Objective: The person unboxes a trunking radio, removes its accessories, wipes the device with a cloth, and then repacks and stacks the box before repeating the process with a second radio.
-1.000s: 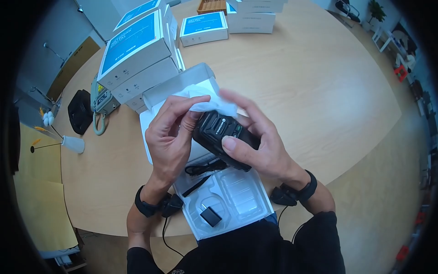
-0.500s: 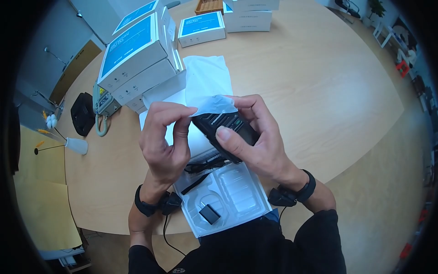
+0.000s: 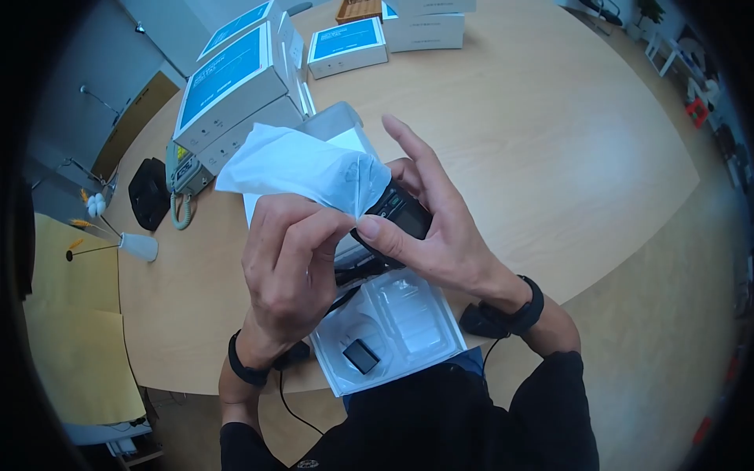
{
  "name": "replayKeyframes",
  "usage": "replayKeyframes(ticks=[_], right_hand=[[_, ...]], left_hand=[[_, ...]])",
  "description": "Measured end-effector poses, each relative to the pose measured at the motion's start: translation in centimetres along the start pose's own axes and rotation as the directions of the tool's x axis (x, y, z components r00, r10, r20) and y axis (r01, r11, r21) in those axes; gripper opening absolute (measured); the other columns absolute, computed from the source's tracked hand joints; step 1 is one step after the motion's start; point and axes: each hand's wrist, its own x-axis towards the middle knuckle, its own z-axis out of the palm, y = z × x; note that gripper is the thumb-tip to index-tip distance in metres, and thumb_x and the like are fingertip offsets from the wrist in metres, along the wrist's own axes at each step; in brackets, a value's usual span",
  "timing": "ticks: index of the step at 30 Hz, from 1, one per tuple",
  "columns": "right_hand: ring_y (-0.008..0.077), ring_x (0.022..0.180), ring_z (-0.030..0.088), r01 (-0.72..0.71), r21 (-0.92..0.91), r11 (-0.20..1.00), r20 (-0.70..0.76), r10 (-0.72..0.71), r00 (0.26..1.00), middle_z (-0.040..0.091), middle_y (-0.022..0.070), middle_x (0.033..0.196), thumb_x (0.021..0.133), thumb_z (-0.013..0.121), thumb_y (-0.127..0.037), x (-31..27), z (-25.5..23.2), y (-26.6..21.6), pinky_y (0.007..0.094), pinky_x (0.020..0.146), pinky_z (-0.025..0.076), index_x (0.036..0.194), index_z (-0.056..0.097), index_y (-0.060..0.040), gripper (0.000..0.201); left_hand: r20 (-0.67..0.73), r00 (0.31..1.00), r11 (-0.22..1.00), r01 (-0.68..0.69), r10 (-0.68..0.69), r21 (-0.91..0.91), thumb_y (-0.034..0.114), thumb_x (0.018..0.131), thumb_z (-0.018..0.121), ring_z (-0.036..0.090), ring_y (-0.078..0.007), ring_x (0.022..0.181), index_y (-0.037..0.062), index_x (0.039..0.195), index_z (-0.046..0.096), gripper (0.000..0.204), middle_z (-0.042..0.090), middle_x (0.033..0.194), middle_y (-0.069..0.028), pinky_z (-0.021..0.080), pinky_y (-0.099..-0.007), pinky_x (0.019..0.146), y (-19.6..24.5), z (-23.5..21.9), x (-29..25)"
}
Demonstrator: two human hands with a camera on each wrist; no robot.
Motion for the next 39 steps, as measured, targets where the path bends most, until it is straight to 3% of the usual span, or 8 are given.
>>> replayKeyframes(ticks=[8, 14, 24, 28, 31, 32, 34, 39], right_hand=[[0.0077, 0.099, 0.059, -0.173, 0.067, 0.983, -0.011, 0.174, 0.985, 0.062, 0.0074, 0.112, 0.105, 0.063, -0.026, -0.9, 1.2, -0.6, 0.0259, 0.088, 0.050, 0.128, 0.051, 0.0005, 0.037], [0.0029, 0.086, 0.061, -0.436, 0.125, 0.891, 0.169, 0.414, 0.895, 0.062, 0.0048, 0.103, 0.107, 0.058, -0.028, -0.9, 0.5, -3.1, 0.0199, 0.074, 0.051, 0.115, 0.053, -0.0016, 0.028], [0.0140, 0.073, 0.070, -0.503, 0.077, 0.861, 0.123, 0.492, 0.862, 0.063, 0.0114, 0.092, 0.110, 0.045, -0.041, -0.4, 0.4, -5.0, 0.0258, 0.061, 0.060, 0.124, 0.045, -0.0004, 0.043], [0.0242, 0.082, 0.075, -0.657, 0.106, 0.746, 0.245, 0.621, 0.744, 0.066, 0.0204, 0.114, 0.109, 0.031, -0.054, 0.7, -0.6, -5.8, 0.0329, 0.064, 0.065, 0.143, 0.041, 0.0017, 0.066], [0.0258, 0.094, 0.074, -0.482, -0.126, 0.867, 0.266, 0.498, 0.826, 0.057, 0.0227, 0.137, 0.102, 0.041, -0.066, 1.6, -1.4, -8.1, 0.0339, 0.075, 0.065, 0.148, 0.042, 0.0019, 0.082], [0.0139, 0.078, 0.069, -0.254, -0.189, 0.948, 0.196, 0.290, 0.937, 0.068, 0.0138, 0.107, 0.100, 0.063, -0.050, 1.3, -1.3, -7.4, 0.0253, 0.064, 0.057, 0.135, 0.054, 0.0033, 0.064], [0.0174, 0.104, 0.068, -0.150, -0.426, 0.892, 0.225, 0.265, 0.938, 0.068, 0.0119, 0.119, 0.092, 0.072, -0.038, 1.3, -0.7, -8.4, 0.0297, 0.086, 0.055, 0.134, 0.059, 0.0000, 0.058], [0.0080, 0.076, 0.063, -0.045, -0.393, 0.918, 0.267, 0.161, 0.950, 0.067, 0.0054, 0.088, 0.091, 0.076, -0.032, 1.9, 0.0, -6.6, 0.0247, 0.066, 0.052, 0.114, 0.067, 0.0007, 0.040]], left_hand=[[0.177, 0.961, 0.934, 0.252, -0.211, -0.254, -0.010, 0.075, 0.080, 0.065, -0.0280, 0.083, 0.0020, 0.105, 0.067, 0.035, 0.065, 0.092, -0.0118, 0.053, -0.0353, 0.070, 2.6, -2.4, -2.0], [0.427, 0.889, 0.977, 0.084, -0.163, 0.198, 0.000, 0.059, 0.088, 0.058, -0.0338, 0.120, 0.0096, 0.133, 0.063, 0.078, 0.058, 0.132, -0.0128, 0.051, -0.0487, 0.097, 1.7, -6.9, 1.7], [0.373, 0.922, 0.988, -0.140, 0.106, 0.065, 0.003, 0.074, 0.074, 0.067, -0.0307, 0.095, -0.0001, 0.115, 0.060, 0.044, 0.064, 0.109, -0.0139, 0.056, -0.0399, 0.078, -0.6, -0.4, 0.6], [0.387, 0.921, 0.993, 0.080, -0.039, -0.090, 0.005, 0.076, 0.076, 0.069, -0.0319, 0.081, -0.0012, 0.111, 0.061, 0.038, 0.063, 0.097, -0.0153, 0.057, -0.0378, 0.069, -0.9, 0.8, 0.3], [0.550, 0.730, 0.700, 0.635, -0.406, -0.326, 0.019, 0.074, 0.088, 0.074, -0.0275, 0.095, 0.0005, 0.120, 0.062, 0.056, 0.072, 0.106, -0.0183, 0.058, -0.0366, 0.082, 0.0, 0.0, 0.4], [0.548, 0.730, 0.698, 0.637, -0.409, -0.327, 0.019, 0.074, 0.088, 0.074, -0.0275, 0.095, 0.0005, 0.120, 0.062, 0.056, 0.072, 0.106, -0.0183, 0.058, -0.0366, 0.082, 0.5, -0.2, 0.3], [0.618, 0.622, 0.480, 0.777, -0.481, -0.408, 0.013, 0.071, 0.092, 0.069, -0.0178, 0.105, 0.0001, 0.120, 0.062, 0.059, 0.071, 0.112, -0.0098, 0.055, -0.0327, 0.089, 1.2, -0.5, 0.4], [0.848, 0.493, -0.027, 0.861, -0.196, -0.507, 0.026, 0.076, 0.090, 0.056, -0.0250, 0.128, -0.0067, 0.145, 0.037, 0.094, 0.055, 0.139, -0.0191, 0.044, -0.0375, 0.110, 1.2, -3.0, -0.4]])
